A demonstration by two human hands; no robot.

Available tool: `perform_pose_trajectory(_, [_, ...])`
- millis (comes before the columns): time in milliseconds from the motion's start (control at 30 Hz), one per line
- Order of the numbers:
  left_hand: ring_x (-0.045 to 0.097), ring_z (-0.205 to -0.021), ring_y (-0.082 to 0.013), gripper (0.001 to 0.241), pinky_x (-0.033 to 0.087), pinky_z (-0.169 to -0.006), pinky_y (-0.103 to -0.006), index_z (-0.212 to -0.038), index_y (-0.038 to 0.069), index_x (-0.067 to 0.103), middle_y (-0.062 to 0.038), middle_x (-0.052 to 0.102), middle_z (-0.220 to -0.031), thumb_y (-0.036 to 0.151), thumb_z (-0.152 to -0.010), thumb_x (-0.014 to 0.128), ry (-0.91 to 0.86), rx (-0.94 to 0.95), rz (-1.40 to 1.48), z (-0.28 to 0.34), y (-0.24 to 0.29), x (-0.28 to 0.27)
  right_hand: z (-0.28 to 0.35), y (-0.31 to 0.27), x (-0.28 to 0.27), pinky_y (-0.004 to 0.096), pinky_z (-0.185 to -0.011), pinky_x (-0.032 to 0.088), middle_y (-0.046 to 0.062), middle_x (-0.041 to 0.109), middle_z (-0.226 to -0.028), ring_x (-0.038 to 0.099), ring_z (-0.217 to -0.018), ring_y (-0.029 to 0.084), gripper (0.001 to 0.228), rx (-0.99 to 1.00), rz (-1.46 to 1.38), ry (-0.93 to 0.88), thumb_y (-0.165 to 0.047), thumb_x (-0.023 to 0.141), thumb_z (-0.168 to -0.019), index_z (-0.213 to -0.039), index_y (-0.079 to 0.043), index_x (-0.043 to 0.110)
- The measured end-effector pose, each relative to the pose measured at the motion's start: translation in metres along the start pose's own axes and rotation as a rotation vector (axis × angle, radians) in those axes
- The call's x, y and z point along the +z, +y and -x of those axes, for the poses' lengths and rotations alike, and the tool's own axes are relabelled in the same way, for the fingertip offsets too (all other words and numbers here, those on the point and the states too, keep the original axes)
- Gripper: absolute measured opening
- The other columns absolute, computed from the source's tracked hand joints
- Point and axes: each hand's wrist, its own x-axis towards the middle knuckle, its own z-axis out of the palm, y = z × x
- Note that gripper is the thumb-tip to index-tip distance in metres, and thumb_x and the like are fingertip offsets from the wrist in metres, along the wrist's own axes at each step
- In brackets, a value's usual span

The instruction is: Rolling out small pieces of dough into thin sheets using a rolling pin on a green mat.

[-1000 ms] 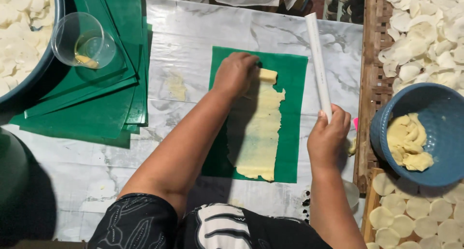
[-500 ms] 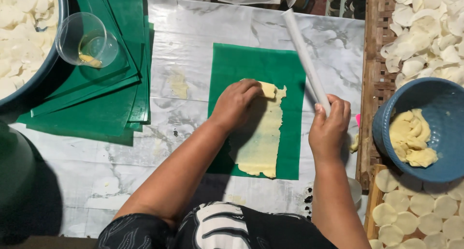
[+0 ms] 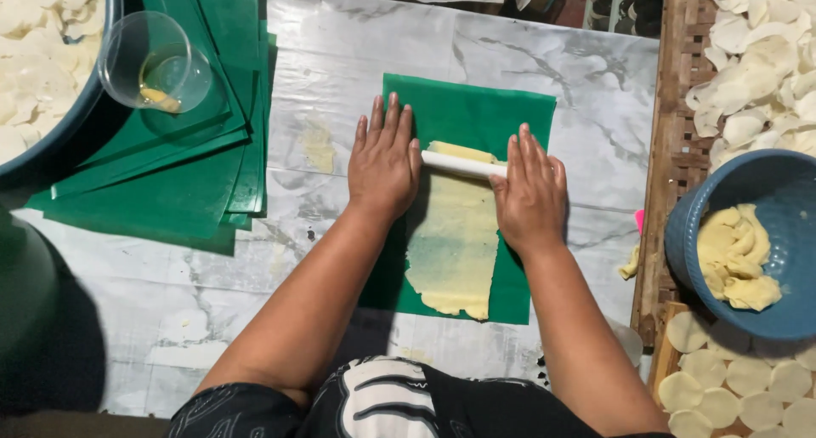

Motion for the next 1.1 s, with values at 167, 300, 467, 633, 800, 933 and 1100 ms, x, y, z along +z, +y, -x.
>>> perform_pose_trajectory(167, [0.023, -0.156, -0.0338, 0.058, 0.018, -0.127, -0.0496, -0.158, 0.008, 0.044, -0.013, 0.032, -0.167, 0.031, -0.104, 0.041, 0.016, -0.07, -0.067, -0.032, -0.01, 0.029, -0.037, 0.0, 0.023, 0.061, -0.121, 0.015, 0.02, 0.03, -0.168, 0.024, -0.156, 0.034, 0.059, 0.131, 0.053, 0.005, -0.037, 0.041, -0.114, -0.158, 0.002, 0.044])
perform_pose_trajectory(300, [0.011, -0.158, -0.0316, 0.064, 0.008, -0.128, -0.0511, -0.164, 0.011, 0.026, -0.01, 0.015, -0.171, 0.034, -0.105, 0.035, -0.193, -0.173, -0.072, -0.068, -0.01, 0.021, -0.069, 0.01, 0.033, 0.058, -0.121, 0.017, 0.02, 0.025, -0.168, 0.021, -0.155, 0.032, 0.062, 0.206, 0.1, -0.026, -0.042, 0.037, -0.115, -0.159, 0.0, 0.044])
perform_pose_trajectory(467, [0.016, -0.159, -0.0274, 0.062, 0.012, -0.129, -0.047, -0.164, 0.009, 0.027, -0.011, 0.017, -0.171, 0.034, -0.108, 0.035, -0.095, -0.098, -0.115, -0.012, -0.004, 0.007, -0.016, -0.014, 0.014, 0.053, -0.12, 0.025, 0.023, 0.024, -0.168, 0.026, -0.155, 0.036, 0.064, 0.163, 0.068, -0.025, -0.04, 0.041, -0.113, -0.159, 0.004, 0.037])
perform_pose_trajectory(633, [0.026, -0.158, -0.0264, 0.06, 0.018, -0.129, -0.0434, -0.163, 0.009, 0.035, -0.011, 0.027, -0.17, 0.032, -0.108, 0.039, -0.028, -0.054, -0.118, 0.023, -0.002, 0.007, 0.019, -0.024, 0.017, 0.049, -0.12, 0.033, 0.025, 0.027, -0.168, 0.034, -0.154, 0.039, 0.062, 0.148, 0.045, -0.003, -0.035, 0.042, -0.113, -0.16, 0.005, 0.033])
perform_pose_trajectory(800, [0.017, -0.159, -0.0299, 0.063, 0.013, -0.129, -0.048, -0.164, 0.009, 0.031, -0.011, 0.018, -0.171, 0.031, -0.105, 0.04, -0.094, -0.12, -0.139, -0.02, -0.005, 0.022, -0.03, -0.015, 0.02, 0.053, -0.123, 0.018, 0.014, 0.018, -0.172, 0.023, -0.158, 0.027, 0.063, 0.306, 0.111, -0.167, -0.041, 0.032, -0.112, -0.164, -0.004, 0.029])
perform_pose_trajectory(933, [0.004, -0.16, -0.0289, 0.066, 0.004, -0.13, -0.0473, -0.166, 0.009, 0.016, -0.01, 0.008, -0.173, 0.031, -0.107, 0.036, -0.226, -0.15, -0.093, -0.025, 0.001, 0.002, -0.015, -0.007, 0.032, 0.052, -0.118, 0.033, 0.013, 0.024, -0.169, 0.04, -0.151, 0.034, 0.061, 0.24, -0.011, 0.138, -0.049, 0.031, -0.115, -0.156, -0.009, 0.051])
perform_pose_trajectory(1100, [0.003, -0.16, -0.0335, 0.065, 0.0, -0.128, -0.0523, -0.167, 0.01, 0.019, -0.013, 0.008, -0.174, 0.037, -0.109, 0.031, -0.272, -0.137, -0.001, -0.002, 0.001, -0.004, 0.014, 0.025, 0.072, 0.034, -0.068, 0.039, -0.008, 0.041, -0.075, 0.053, -0.07, 0.018, 0.042, 0.031, 0.162, 0.357, -0.052, 0.047, -0.11, -0.077, -0.025, 0.05])
